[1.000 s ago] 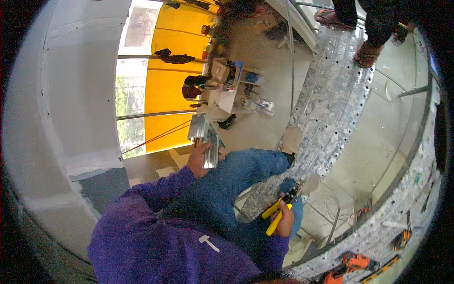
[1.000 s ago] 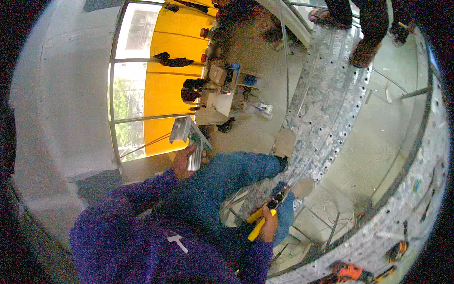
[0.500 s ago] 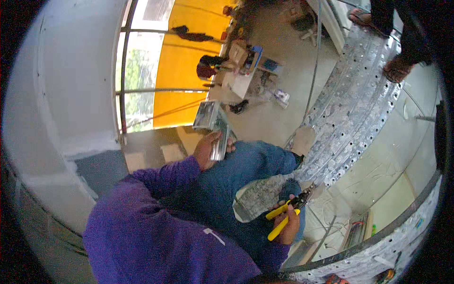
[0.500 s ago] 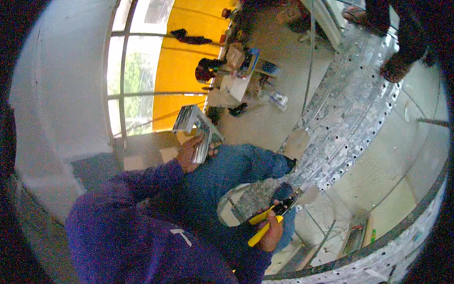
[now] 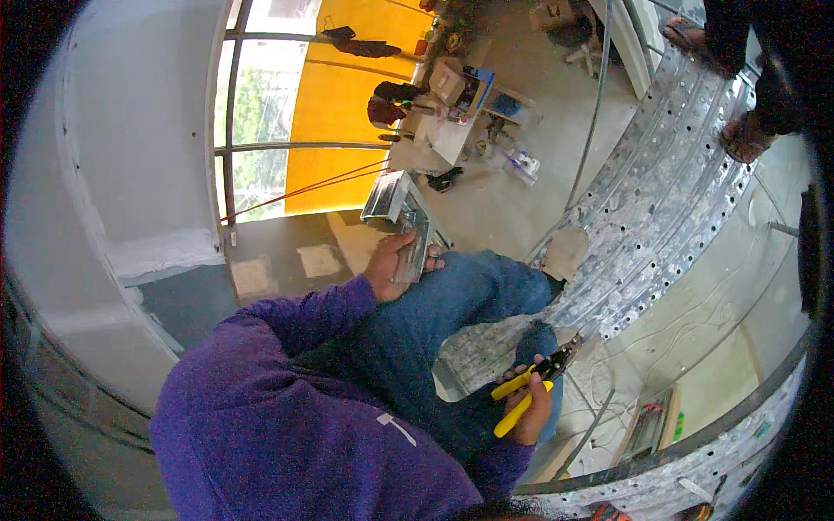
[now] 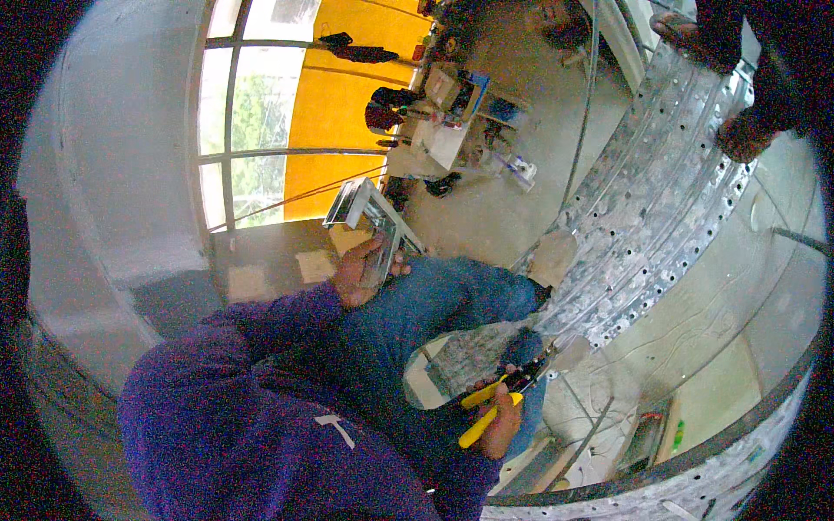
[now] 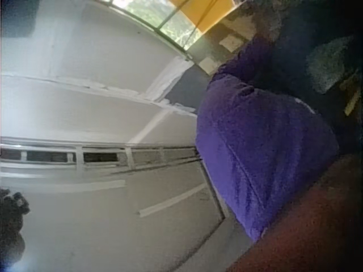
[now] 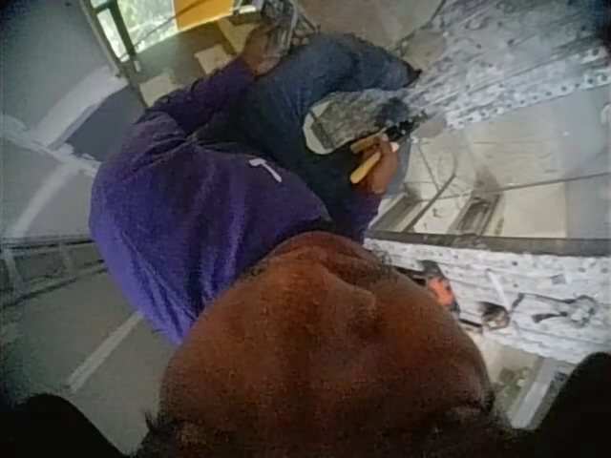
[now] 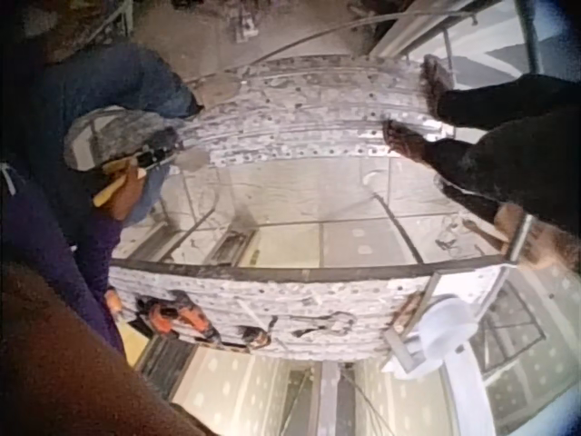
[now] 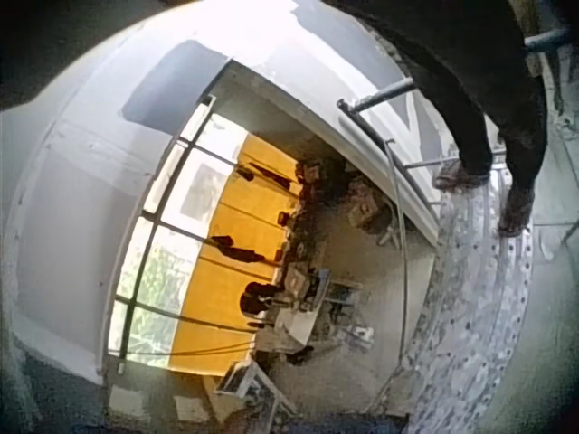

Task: The person cuts a metal framing piece with shears, fits the piece into the ceiling track by hand, and fastens it using a power drill.

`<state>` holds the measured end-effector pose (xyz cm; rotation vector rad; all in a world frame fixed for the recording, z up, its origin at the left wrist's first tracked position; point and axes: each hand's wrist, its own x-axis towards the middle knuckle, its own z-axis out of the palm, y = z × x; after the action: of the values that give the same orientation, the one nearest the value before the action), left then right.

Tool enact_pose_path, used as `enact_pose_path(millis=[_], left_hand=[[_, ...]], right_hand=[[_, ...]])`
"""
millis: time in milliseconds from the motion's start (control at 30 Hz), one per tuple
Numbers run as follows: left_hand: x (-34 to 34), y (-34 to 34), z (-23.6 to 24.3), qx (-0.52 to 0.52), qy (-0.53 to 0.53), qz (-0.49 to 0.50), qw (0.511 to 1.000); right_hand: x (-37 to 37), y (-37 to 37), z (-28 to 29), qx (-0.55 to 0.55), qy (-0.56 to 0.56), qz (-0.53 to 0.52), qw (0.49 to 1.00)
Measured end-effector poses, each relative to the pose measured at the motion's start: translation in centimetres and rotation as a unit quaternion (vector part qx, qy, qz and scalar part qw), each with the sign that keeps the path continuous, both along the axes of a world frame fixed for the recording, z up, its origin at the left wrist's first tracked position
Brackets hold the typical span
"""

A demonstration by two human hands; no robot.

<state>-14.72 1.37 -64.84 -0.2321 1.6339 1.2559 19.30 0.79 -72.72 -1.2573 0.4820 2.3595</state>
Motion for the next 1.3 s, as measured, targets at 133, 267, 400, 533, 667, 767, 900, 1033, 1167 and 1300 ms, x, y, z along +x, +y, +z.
enact_pose_path(millis=[133,267,400,533,667,767,900,1033,1167,1300], left_hand=[[-0.2,0.1,0.1,-0.006,-0.008,-0.018,1.0],[-0.5,0.8,0.1,-0.029,-0.01,-0.01,0.999],[-0.8,0.9,-0.1,-0.06,0.004,0.008,0.998],[-1.1,0.4,-0.2,-0.063,-0.009,-0.012,0.998],[0.3,1.3,0.3,-0.106,0.022,0.012,0.994],[-0.1,0.4,-0.1,-0.087,0.027,-0.032,0.995],[-0.7,-0.7,-0.3,-0.082,0.008,-0.055,0.995],[0.7,0.5,0.4,-0.118,0.033,-0.057,0.991],[1.6,0.6,0.8,-0.135,0.04,-0.042,0.989],[0.8,-1.9,0.1,-0.074,-0.019,-0.036,0.996]], right_hand=[[0.0,-0.6,-0.6,-0.001,-0.003,0.007,1.0],[-0.4,-0.4,-0.7,0.002,0.005,0.009,1.0],[-0.4,-0.4,-0.5,-0.003,0.001,0.022,1.0],[-0.8,-0.6,0.1,0.001,-0.009,-0.003,1.0],[-0.5,-1.3,0.4,-0.006,-0.012,0.0,1.0],[-0.2,-2.7,-0.6,-0.006,-0.008,0.025,1.0],[0.2,-4.4,-1.2,-0.005,-0.014,0.02,1.0],[0.3,-4.2,-0.7,-0.003,-0.019,0.003,1.0],[0.5,-5.6,-1.7,0.01,-0.057,0.023,0.998],[1.5,-6.9,-2.1,-0.018,-0.049,0.053,0.997]])
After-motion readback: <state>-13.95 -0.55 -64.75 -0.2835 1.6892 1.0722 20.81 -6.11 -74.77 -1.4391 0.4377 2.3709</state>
